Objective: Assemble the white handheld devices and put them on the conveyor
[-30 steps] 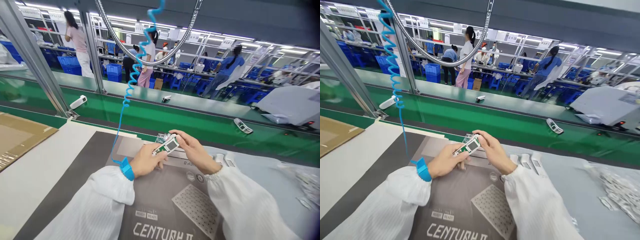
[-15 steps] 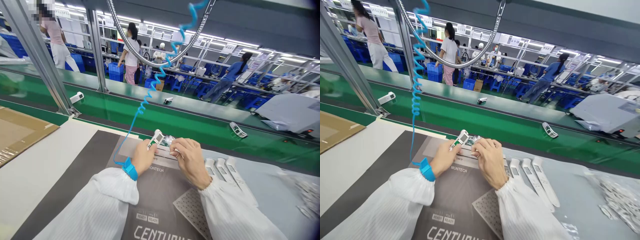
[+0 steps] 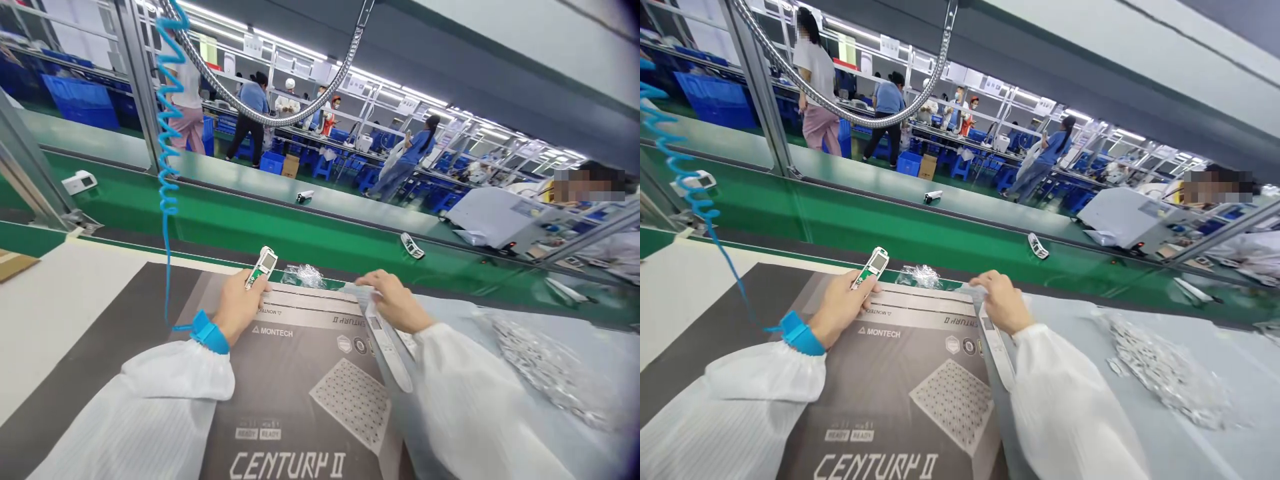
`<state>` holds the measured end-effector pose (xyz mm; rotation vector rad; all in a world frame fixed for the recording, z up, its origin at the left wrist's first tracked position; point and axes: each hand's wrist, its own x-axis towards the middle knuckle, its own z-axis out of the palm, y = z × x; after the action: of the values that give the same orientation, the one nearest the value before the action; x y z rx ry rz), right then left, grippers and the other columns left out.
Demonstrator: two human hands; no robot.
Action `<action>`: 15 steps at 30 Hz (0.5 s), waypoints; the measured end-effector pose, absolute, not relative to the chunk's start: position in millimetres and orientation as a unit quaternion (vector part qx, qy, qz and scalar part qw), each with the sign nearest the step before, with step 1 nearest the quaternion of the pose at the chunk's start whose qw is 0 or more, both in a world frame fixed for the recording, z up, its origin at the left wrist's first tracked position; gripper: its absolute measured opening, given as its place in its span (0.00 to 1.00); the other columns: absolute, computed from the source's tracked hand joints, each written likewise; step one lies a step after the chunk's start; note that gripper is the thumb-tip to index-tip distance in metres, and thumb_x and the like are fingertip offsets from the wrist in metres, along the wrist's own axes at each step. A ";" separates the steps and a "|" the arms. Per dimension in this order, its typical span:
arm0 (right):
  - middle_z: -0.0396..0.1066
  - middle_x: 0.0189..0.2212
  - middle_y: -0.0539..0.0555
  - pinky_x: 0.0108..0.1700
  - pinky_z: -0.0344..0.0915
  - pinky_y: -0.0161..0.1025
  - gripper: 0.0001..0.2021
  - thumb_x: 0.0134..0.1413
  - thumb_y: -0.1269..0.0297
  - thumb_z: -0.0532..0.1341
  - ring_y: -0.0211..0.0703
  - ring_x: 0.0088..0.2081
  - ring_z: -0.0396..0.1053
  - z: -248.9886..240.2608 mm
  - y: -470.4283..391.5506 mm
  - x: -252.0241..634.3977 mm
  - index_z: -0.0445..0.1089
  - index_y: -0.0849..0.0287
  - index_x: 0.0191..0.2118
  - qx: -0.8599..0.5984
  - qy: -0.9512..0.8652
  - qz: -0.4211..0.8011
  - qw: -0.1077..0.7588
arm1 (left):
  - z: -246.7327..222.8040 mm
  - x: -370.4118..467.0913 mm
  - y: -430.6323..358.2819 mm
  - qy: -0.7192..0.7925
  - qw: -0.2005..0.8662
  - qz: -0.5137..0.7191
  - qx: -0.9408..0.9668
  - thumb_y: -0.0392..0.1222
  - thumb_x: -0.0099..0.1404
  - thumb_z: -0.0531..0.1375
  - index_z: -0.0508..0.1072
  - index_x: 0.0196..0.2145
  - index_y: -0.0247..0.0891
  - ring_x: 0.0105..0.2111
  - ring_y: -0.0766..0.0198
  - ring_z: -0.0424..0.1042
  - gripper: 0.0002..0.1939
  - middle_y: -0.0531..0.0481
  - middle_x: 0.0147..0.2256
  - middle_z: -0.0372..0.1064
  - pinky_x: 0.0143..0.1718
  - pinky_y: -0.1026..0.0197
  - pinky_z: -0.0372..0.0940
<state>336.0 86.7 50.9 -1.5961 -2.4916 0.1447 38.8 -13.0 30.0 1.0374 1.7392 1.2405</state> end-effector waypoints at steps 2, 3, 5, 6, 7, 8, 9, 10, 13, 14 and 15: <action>0.71 0.48 0.58 0.45 0.62 0.50 0.16 0.50 0.70 0.59 0.57 0.50 0.65 55.9 83.0 366.8 0.75 0.51 0.45 -0.534 -0.843 0.044 0.046 | 31.5 39.6 -13.4 0.672 0.387 0.487 0.403 0.48 0.63 0.56 0.73 0.30 0.36 0.20 0.67 0.64 0.13 0.53 0.19 0.66 0.21 0.66 0.59; 0.72 0.46 0.58 0.46 0.62 0.51 0.13 0.49 0.66 0.60 0.57 0.48 0.66 58.2 81.0 376.0 0.75 0.53 0.42 -0.527 -0.847 0.054 0.042 | 32.1 40.3 -13.7 0.667 0.394 0.488 0.402 0.49 0.63 0.56 0.73 0.30 0.36 0.20 0.67 0.64 0.13 0.53 0.19 0.66 0.21 0.66 0.59; 0.74 0.41 0.58 0.47 0.63 0.51 0.09 0.53 0.58 0.59 0.55 0.43 0.68 64.5 76.7 381.4 0.74 0.54 0.37 -0.523 -0.845 0.089 0.067 | 32.8 42.2 -14.0 0.657 0.406 0.488 0.406 0.52 0.65 0.54 0.73 0.31 0.35 0.20 0.67 0.64 0.17 0.53 0.20 0.66 0.22 0.66 0.59; 0.75 0.38 0.57 0.46 0.64 0.51 0.11 0.56 0.54 0.57 0.53 0.40 0.69 68.7 74.6 378.4 0.72 0.54 0.35 -0.532 -0.834 0.112 0.089 | 32.8 43.4 -14.2 0.653 0.408 0.487 0.412 0.55 0.67 0.52 0.73 0.32 0.35 0.20 0.67 0.64 0.20 0.52 0.20 0.67 0.22 0.65 0.60; 0.75 0.36 0.56 0.43 0.65 0.49 0.12 0.58 0.52 0.55 0.51 0.37 0.70 73.4 72.4 372.3 0.70 0.53 0.34 -0.547 -0.818 0.141 0.113 | 32.6 44.8 -14.3 0.649 0.405 0.488 0.420 0.56 0.68 0.49 0.73 0.34 0.35 0.21 0.66 0.64 0.23 0.52 0.21 0.67 0.23 0.65 0.60; 0.75 0.34 0.55 0.40 0.66 0.47 0.13 0.60 0.50 0.54 0.49 0.34 0.70 78.1 70.3 363.8 0.68 0.53 0.34 -0.560 -0.798 0.176 0.137 | 32.1 46.3 -14.4 0.644 0.399 0.488 0.433 0.58 0.69 0.47 0.73 0.36 0.35 0.21 0.66 0.65 0.25 0.51 0.23 0.69 0.24 0.64 0.61; 0.75 0.33 0.54 0.37 0.66 0.45 0.14 0.60 0.48 0.53 0.47 0.31 0.69 82.2 68.2 353.2 0.66 0.53 0.35 -0.567 -0.777 0.218 0.163 | 31.5 48.0 -14.7 0.638 0.390 0.490 0.448 0.58 0.70 0.45 0.74 0.39 0.36 0.23 0.65 0.66 0.26 0.50 0.25 0.71 0.26 0.63 0.62; 0.75 0.32 0.53 0.34 0.67 0.44 0.14 0.60 0.47 0.54 0.45 0.29 0.69 85.0 66.1 341.0 0.65 0.53 0.35 -0.567 -0.756 0.266 0.191 | 31.0 49.7 -15.2 0.630 0.380 0.491 0.466 0.57 0.71 0.46 0.73 0.42 0.36 0.25 0.65 0.68 0.25 0.50 0.29 0.73 0.28 0.63 0.63; 0.72 0.31 0.52 0.31 0.69 0.41 0.15 0.55 0.47 0.61 0.42 0.27 0.68 81.8 58.3 298.6 0.66 0.53 0.37 -0.522 -0.679 0.440 0.269 | 30.4 55.2 -18.2 0.593 0.347 0.502 0.525 0.52 0.69 0.52 0.71 0.52 0.40 0.39 0.62 0.72 0.20 0.48 0.44 0.74 0.42 0.61 0.66; 0.72 0.32 0.52 0.32 0.70 0.41 0.15 0.53 0.48 0.64 0.41 0.28 0.69 76.4 55.2 284.3 0.67 0.54 0.37 -0.492 -0.650 0.504 0.286 | 30.6 56.9 -19.6 0.577 0.342 0.502 0.546 0.50 0.68 0.54 0.70 0.53 0.41 0.44 0.61 0.72 0.19 0.48 0.47 0.73 0.46 0.60 0.65; 0.72 0.33 0.52 0.35 0.72 0.41 0.16 0.51 0.49 0.66 0.41 0.30 0.69 69.3 52.0 270.9 0.68 0.54 0.38 -0.455 -0.621 0.564 0.298 | 30.8 58.4 -21.0 0.562 0.339 0.498 0.566 0.49 0.68 0.55 0.70 0.52 0.41 0.47 0.60 0.71 0.18 0.49 0.49 0.73 0.50 0.59 0.64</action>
<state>270.9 52.0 69.3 -1.2102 -1.6493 1.4998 58.4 -21.0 30.8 1.4740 1.4644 1.2970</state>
